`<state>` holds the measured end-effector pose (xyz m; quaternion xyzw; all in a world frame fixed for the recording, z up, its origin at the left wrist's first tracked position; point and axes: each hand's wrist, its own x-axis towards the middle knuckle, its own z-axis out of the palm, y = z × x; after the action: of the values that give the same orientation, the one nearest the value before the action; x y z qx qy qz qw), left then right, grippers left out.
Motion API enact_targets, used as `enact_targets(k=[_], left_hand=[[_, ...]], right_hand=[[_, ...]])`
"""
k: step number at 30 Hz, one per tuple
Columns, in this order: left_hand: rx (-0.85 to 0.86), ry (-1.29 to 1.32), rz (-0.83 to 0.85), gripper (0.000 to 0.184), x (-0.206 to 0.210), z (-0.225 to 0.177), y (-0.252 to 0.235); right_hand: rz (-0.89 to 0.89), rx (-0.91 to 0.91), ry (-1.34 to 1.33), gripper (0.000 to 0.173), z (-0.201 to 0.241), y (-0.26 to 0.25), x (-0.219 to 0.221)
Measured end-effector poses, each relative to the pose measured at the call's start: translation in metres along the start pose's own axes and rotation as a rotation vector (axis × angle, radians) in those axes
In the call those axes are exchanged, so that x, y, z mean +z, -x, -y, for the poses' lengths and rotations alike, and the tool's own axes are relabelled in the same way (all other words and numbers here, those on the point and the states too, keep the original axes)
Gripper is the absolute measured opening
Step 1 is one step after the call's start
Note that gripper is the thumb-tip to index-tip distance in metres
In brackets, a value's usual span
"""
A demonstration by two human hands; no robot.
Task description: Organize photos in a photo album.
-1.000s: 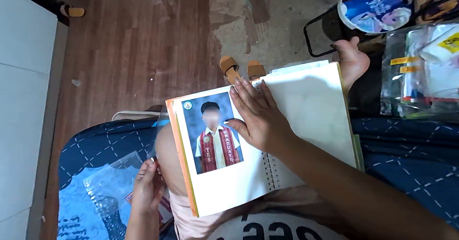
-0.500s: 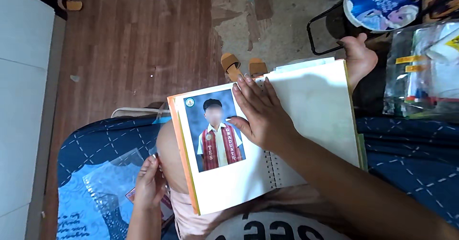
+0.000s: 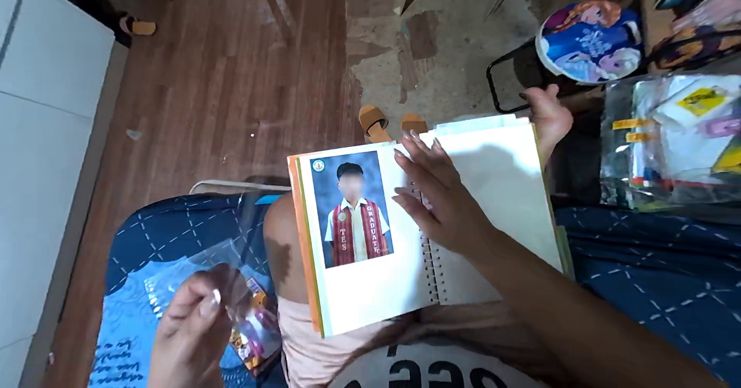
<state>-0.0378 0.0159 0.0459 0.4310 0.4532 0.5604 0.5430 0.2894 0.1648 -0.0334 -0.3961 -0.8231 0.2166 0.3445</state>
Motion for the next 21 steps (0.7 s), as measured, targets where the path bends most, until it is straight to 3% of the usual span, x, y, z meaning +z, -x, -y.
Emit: enact_targets(k=[2,5,8,10,13,14,16,18,20,21], left_hand=[[0.096,-0.046,0.184,0.015,0.03,-0.025,-0.008],[0.13,-0.002,0.339,0.013,0.1,-0.027,-0.019],[0.076,-0.015,0.335,0.013,0.183,-0.017,-0.028],[0.081,-0.051,0.349,0.018,0.23,-0.016,-0.032],[0.191,-0.168,0.468,0.021,0.277,-0.021,-0.034],[0.212,-0.204,0.502,0.022,0.287,-0.022,-0.034],[0.189,-0.26,0.572,0.025,0.302,-0.022,-0.035],[0.212,-0.27,0.558,0.025,0.312,-0.017,-0.033],[0.248,-0.235,0.525,0.024,0.317,-0.013,-0.031],[0.246,-0.225,0.526,0.024,0.316,-0.013,-0.031]], right_hand=[[0.005,0.074,-0.131,0.05,0.011,0.009,-0.011],[0.051,0.235,-0.47,0.051,0.025,0.025,-0.025],[0.02,0.403,-0.919,0.067,0.029,0.038,-0.033],[-0.111,0.475,-1.139,0.07,0.032,0.044,-0.036],[-0.219,0.473,-1.172,0.067,0.035,0.041,-0.052],[-0.262,0.512,-1.058,0.059,0.043,0.035,-0.064],[-0.372,0.68,-0.801,0.039,0.043,0.02,-0.089],[-0.632,0.851,-0.731,0.03,0.05,-0.007,-0.104],[-0.545,0.871,-0.795,0.035,0.044,0.013,-0.099],[-0.34,0.829,-0.791,0.047,0.043,0.036,-0.095]])
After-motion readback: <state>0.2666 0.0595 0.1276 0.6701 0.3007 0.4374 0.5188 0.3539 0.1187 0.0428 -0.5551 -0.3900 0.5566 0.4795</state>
